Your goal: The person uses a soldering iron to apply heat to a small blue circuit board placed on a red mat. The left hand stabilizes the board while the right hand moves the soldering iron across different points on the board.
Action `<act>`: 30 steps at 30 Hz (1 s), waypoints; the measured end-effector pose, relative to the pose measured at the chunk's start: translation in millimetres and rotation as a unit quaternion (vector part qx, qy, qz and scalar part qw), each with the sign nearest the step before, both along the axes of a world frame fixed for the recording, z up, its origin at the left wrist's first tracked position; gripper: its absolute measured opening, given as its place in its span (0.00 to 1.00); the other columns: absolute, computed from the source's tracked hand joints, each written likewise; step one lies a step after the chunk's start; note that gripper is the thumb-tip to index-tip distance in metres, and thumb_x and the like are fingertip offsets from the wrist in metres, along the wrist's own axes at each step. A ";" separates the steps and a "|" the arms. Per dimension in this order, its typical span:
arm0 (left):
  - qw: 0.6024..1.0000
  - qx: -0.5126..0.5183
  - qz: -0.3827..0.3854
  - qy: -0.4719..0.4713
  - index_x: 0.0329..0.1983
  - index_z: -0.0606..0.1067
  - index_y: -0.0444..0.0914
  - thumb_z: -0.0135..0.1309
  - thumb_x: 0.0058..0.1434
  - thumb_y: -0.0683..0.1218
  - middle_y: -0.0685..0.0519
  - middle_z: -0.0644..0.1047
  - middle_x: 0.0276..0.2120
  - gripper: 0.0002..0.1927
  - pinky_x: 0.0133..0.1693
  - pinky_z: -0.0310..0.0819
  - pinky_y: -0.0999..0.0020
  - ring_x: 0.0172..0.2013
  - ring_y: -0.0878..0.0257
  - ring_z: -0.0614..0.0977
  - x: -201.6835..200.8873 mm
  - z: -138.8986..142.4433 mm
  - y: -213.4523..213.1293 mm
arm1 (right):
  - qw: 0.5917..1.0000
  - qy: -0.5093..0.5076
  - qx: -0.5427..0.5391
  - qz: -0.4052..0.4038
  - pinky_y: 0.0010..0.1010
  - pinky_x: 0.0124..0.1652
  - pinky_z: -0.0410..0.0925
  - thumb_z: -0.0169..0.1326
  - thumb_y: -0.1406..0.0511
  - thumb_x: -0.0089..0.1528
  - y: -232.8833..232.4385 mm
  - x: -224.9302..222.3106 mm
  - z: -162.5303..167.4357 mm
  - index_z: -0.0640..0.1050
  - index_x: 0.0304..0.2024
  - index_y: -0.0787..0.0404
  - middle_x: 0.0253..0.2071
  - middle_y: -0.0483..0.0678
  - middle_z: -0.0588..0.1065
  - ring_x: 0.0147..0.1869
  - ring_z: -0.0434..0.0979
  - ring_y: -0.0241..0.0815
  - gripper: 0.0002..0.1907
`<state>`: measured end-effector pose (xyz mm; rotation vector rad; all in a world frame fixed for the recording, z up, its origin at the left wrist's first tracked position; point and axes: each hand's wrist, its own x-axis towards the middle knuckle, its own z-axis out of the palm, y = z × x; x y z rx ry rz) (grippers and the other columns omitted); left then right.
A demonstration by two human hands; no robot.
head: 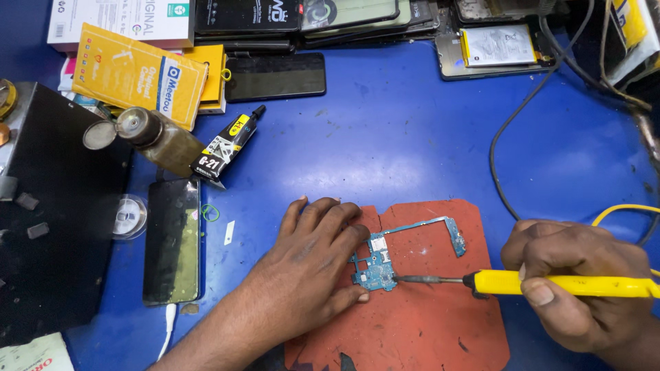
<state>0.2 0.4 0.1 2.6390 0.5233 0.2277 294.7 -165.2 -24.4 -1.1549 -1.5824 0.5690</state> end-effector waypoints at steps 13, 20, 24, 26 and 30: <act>1.000 0.003 -0.002 -0.003 0.56 0.72 0.36 0.68 0.48 0.58 0.40 0.67 0.60 0.36 0.63 0.49 0.38 0.64 0.41 0.63 -0.5 -1.5 -0.1 | 1.000 -0.004 -0.004 0.006 0.31 0.30 0.67 0.51 0.69 0.62 -0.5 -0.8 1.3 0.72 0.38 0.62 0.23 0.40 0.71 0.29 0.74 0.38 0.03; 1.000 0.012 -0.005 -0.009 0.55 0.71 0.36 0.68 0.48 0.57 0.40 0.67 0.60 0.36 0.63 0.49 0.39 0.64 0.40 0.63 0.1 -0.4 -0.2 | 1.000 0.006 0.010 0.018 0.28 0.28 0.68 0.51 0.69 0.62 1.4 0.2 -0.1 0.72 0.38 0.62 0.23 0.40 0.71 0.30 0.72 0.38 0.04; 1.000 -0.009 0.001 0.005 0.55 0.72 0.36 0.69 0.47 0.57 0.41 0.67 0.59 0.36 0.63 0.49 0.39 0.63 0.41 0.63 0.5 0.3 -0.3 | 1.000 0.005 0.003 0.015 0.29 0.28 0.68 0.51 0.69 0.61 0.1 0.3 -1.5 0.72 0.39 0.63 0.22 0.39 0.71 0.29 0.74 0.38 0.04; 1.000 -0.008 0.000 0.001 0.55 0.71 0.36 0.69 0.47 0.56 0.41 0.67 0.59 0.36 0.63 0.49 0.39 0.64 0.41 0.63 0.3 0.6 -0.3 | 1.000 0.000 -0.001 0.008 0.32 0.31 0.65 0.51 0.69 0.61 -0.6 0.8 -1.8 0.72 0.38 0.62 0.23 0.39 0.71 0.30 0.72 0.38 0.03; 1.000 0.004 -0.001 -0.009 0.55 0.72 0.36 0.69 0.47 0.57 0.41 0.67 0.59 0.36 0.63 0.49 0.39 0.64 0.41 0.63 0.1 0.8 -0.5 | 1.000 0.010 -0.006 0.025 0.30 0.29 0.69 0.51 0.69 0.61 -0.8 0.1 -1.5 0.72 0.39 0.63 0.23 0.40 0.71 0.29 0.74 0.39 0.04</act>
